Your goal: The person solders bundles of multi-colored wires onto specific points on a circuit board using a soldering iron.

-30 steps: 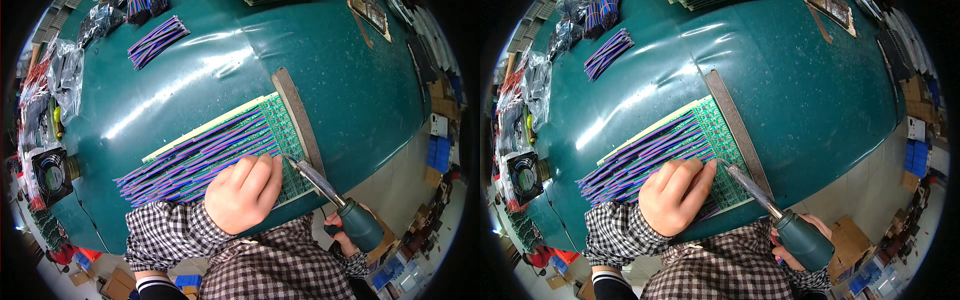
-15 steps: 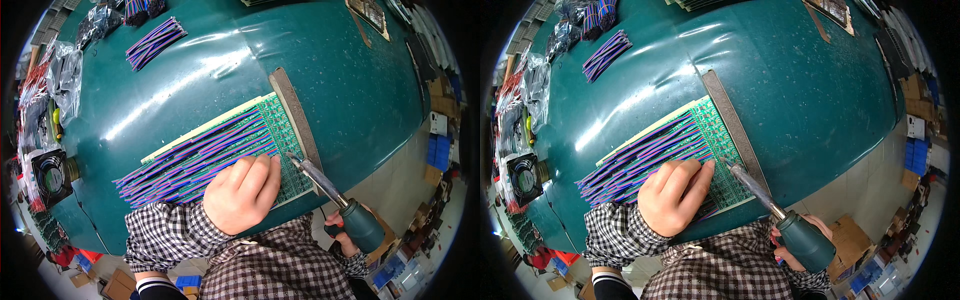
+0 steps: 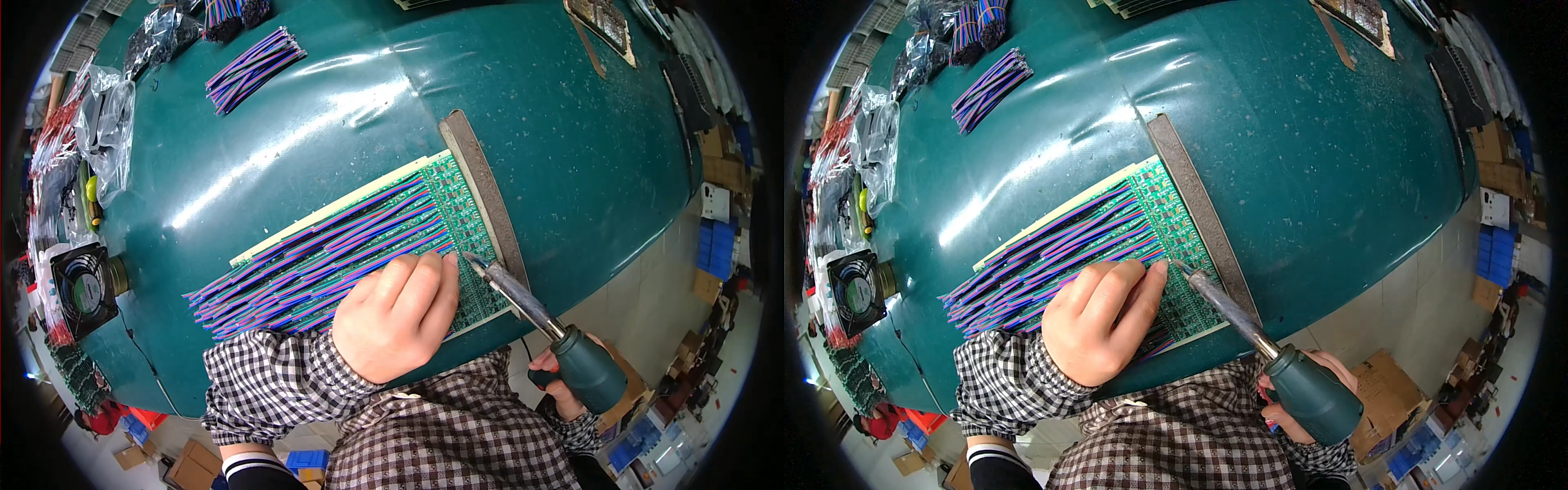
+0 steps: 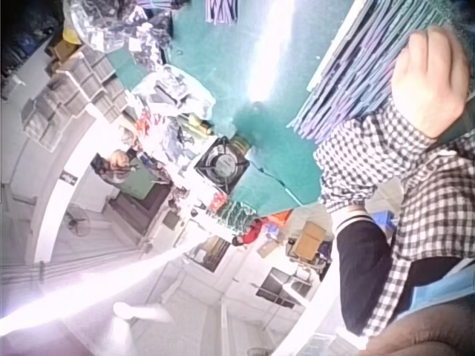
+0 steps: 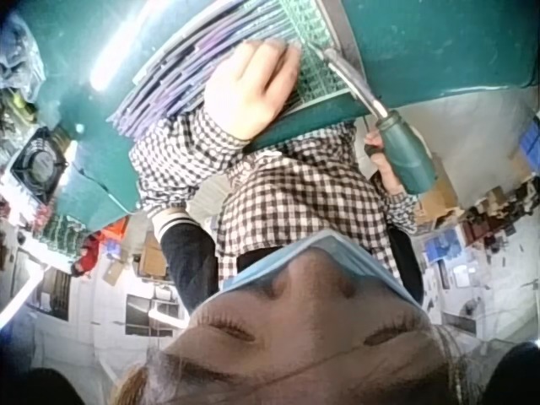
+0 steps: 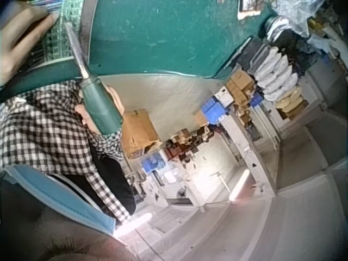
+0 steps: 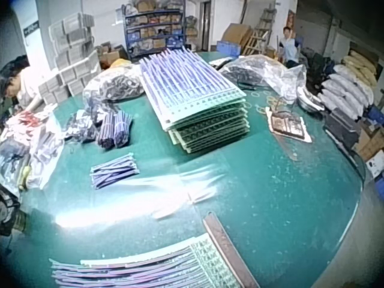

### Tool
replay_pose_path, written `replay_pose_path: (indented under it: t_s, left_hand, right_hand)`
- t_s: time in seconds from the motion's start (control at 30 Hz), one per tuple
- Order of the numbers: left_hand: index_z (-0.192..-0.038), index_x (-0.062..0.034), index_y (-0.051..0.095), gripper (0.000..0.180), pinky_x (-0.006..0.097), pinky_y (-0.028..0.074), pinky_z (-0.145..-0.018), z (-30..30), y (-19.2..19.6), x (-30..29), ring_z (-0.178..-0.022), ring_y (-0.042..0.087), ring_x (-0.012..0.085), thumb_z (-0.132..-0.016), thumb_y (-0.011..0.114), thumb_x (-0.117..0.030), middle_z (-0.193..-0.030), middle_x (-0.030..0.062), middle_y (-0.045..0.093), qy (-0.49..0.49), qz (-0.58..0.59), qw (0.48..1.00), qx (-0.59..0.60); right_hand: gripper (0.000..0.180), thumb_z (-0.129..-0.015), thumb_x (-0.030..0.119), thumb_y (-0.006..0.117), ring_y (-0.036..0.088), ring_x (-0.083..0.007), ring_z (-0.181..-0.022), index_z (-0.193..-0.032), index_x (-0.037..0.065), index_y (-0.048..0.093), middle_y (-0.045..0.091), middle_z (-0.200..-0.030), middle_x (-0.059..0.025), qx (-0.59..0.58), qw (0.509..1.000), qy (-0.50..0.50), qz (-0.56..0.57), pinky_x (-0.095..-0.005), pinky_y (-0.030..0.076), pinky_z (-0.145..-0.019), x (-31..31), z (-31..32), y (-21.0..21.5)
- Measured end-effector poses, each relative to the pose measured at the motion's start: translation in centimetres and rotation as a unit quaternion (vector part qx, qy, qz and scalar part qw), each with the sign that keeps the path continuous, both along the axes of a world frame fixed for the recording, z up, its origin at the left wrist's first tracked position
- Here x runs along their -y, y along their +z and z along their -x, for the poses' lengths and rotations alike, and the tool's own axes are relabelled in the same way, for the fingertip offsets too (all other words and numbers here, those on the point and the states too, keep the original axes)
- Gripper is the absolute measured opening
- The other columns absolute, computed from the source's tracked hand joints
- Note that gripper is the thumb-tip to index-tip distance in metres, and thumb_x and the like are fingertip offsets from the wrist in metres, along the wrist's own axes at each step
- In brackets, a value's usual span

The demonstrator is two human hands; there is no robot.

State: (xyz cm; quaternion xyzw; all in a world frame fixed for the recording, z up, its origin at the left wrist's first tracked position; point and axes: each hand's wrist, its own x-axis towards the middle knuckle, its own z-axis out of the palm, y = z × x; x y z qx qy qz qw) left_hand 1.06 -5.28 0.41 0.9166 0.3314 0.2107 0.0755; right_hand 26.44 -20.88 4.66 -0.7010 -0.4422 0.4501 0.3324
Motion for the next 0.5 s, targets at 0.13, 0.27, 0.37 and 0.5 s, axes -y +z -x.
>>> replay_pose_path:
  t_s: [0.13,0.27,0.37,0.5]
  left_hand:
    - [-0.113,0.0031,0.073,0.038,0.028,0.054,-0.076,-0.03,0.02,0.12,-0.095,0.066,0.0190,-0.078,0.070,-0.011,-0.109,0.0092,0.066,0.003,0.002,1.000,-0.003]
    - [-0.113,0.0035,0.074,0.038,0.028,0.054,-0.076,-0.01,-0.03,0.20,-0.096,0.066,0.0194,-0.078,0.070,-0.011,-0.107,0.0091,0.066,0.003,0.002,1.000,-0.003]
    - [-0.113,0.0039,0.074,0.038,0.028,0.054,-0.076,-0.01,-0.04,0.24,-0.097,0.066,0.0198,-0.078,0.070,-0.011,-0.107,0.0091,0.066,0.002,0.000,1.000,-0.003]
    - [-0.113,0.0043,0.074,0.038,0.028,0.053,-0.075,-0.01,-0.08,0.36,-0.097,0.066,0.0201,-0.078,0.070,-0.010,-0.106,0.0088,0.066,0.000,-0.002,1.000,-0.009]
  right_hand:
    - [0.047,-0.081,0.052,0.088,0.074,-0.0218,-0.084,-0.100,0.010,0.080,0.079,-0.094,-0.0031,-0.011,1.000,0.006,-0.004,-0.0349,0.056,-0.077,0.24,-0.21,-0.50]
    - [0.047,-0.080,0.053,0.088,0.074,-0.0211,-0.083,-0.099,0.010,0.081,0.079,-0.094,-0.0037,-0.007,1.000,0.011,0.007,-0.0346,0.057,-0.076,0.41,-0.35,-0.48]
    - [0.047,-0.081,0.053,0.088,0.074,-0.0212,-0.083,-0.098,0.010,0.081,0.079,-0.093,-0.0037,0.000,1.000,0.011,0.005,-0.0345,0.056,-0.076,0.33,-0.19,-0.39]
    - [0.047,-0.081,0.052,0.088,0.074,-0.0214,-0.083,-0.098,0.009,0.081,0.079,-0.091,-0.0035,0.003,1.000,0.016,0.007,-0.0344,0.056,-0.075,0.26,-0.21,-0.42]
